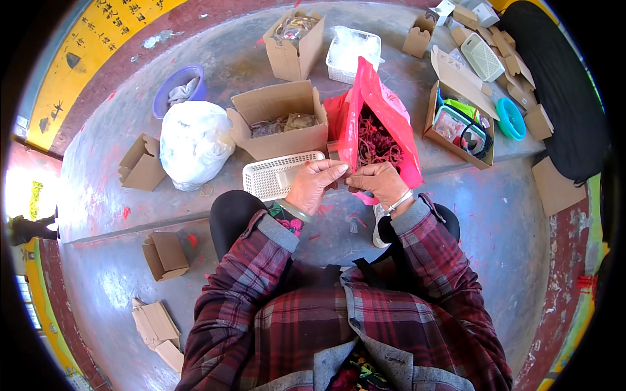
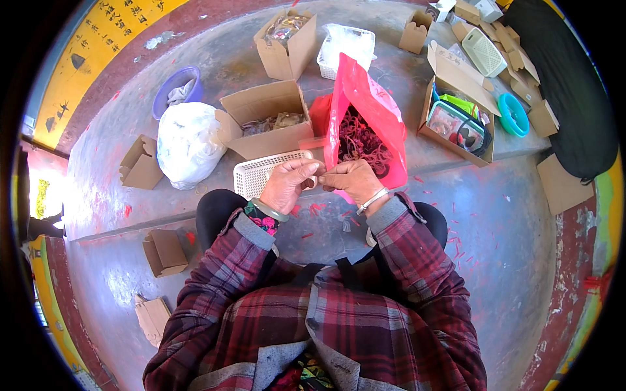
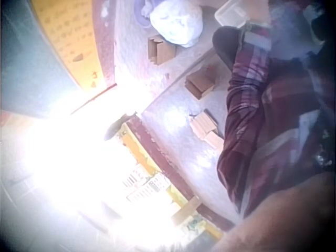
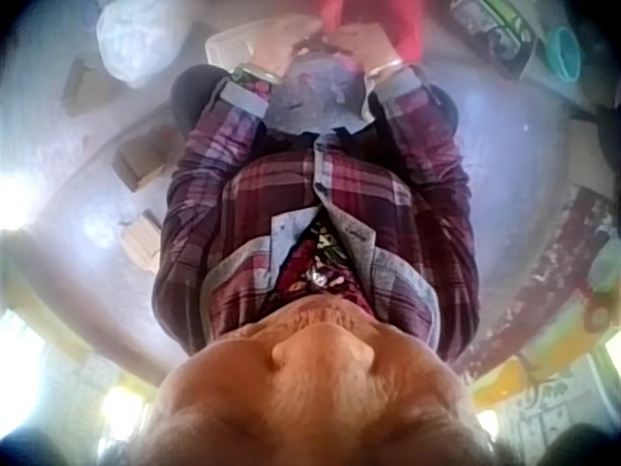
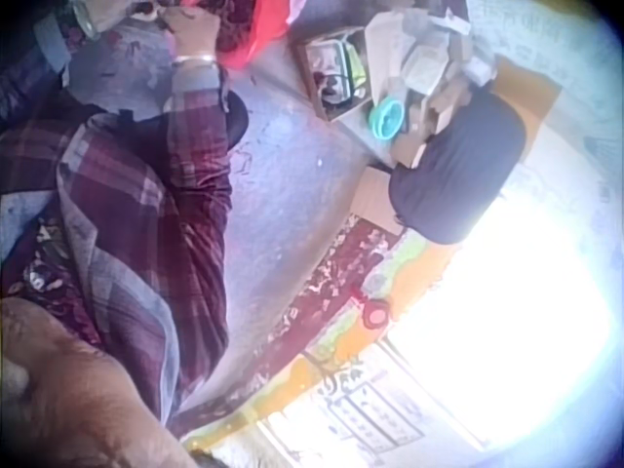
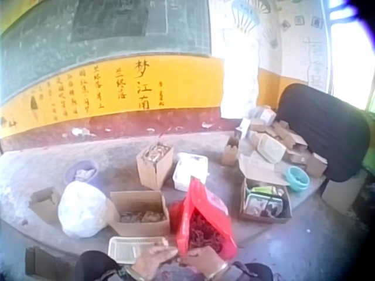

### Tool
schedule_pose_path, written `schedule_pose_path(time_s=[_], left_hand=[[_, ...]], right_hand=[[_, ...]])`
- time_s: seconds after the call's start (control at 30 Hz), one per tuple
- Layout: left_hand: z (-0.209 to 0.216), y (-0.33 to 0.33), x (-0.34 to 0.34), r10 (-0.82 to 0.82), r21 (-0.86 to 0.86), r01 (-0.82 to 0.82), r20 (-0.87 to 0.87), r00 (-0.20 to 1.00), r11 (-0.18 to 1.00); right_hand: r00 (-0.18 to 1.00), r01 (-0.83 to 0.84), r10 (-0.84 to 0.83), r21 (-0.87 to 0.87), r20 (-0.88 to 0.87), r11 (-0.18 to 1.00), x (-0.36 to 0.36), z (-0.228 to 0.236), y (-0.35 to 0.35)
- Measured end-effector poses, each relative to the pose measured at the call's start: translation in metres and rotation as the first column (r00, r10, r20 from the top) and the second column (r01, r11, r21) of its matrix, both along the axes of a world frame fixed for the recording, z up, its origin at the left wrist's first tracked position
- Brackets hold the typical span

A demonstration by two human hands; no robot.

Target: The person sits on the floor and repeatedly picks up small red cords from a pink bag, untangles them, and places them into a white basket. The person handles the cords one at a time throughout the clip.

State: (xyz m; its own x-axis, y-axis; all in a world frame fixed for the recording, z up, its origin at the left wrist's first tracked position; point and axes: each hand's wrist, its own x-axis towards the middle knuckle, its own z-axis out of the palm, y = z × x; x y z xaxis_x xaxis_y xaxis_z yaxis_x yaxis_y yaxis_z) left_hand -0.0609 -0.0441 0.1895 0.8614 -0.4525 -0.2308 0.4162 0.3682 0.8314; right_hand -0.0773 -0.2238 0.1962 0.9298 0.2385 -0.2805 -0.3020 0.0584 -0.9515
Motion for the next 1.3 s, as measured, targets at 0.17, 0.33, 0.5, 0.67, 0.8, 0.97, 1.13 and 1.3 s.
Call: schedule_pose_path(time_s=[0.17,0.33,0.5,0.67,0.8,0.97,1.13,1.3], left_hand=[[-0.003,-0.001,-0.001,-0.023,0.0,0.023,-0.038,0.999,1.0],[-0.003,-0.002,-0.002,-0.024,-0.044,0.022,-0.054,0.998,0.999],[-0.003,-0.002,-0.002,-0.028,-0.082,0.023,-0.06,0.998,0.996],[-0.004,-0.002,-0.002,-0.021,-0.083,0.016,-0.059,0.998,0.996],[-0.002,-0.003,-0.003,-0.02,-0.087,0.015,-0.053,0.998,0.996],[-0.006,-0.004,-0.003,-0.005,-0.053,0.004,-0.006,1.0,0.999],[-0.007,-0.002,0.0,0.02,-0.052,-0.02,-0.015,1.0,0.998],[-0.006,-0.001,0.0,0.037,-0.065,-0.037,0.002,0.999,0.997]], right_hand=[[1.0,0.011,-0.01,-0.054,0.017,0.998,-0.001,0.001,0.002],[0.999,0.018,-0.017,-0.027,0.027,0.999,-0.001,-0.002,0.002],[0.999,0.02,-0.018,-0.034,0.035,0.999,-0.002,-0.004,0.002],[0.998,0.011,-0.007,-0.056,0.069,0.998,-0.002,-0.001,0.002],[0.994,0.044,-0.034,-0.094,0.103,0.995,-0.003,0.0,0.004],[0.99,0.043,-0.019,-0.178,0.137,0.983,-0.001,-0.006,0.001],[0.994,0.027,-0.003,-0.213,0.112,0.977,0.001,-0.006,-0.001],[0.997,0.014,0.0,-0.17,0.08,0.985,0.001,-0.005,-0.001]])
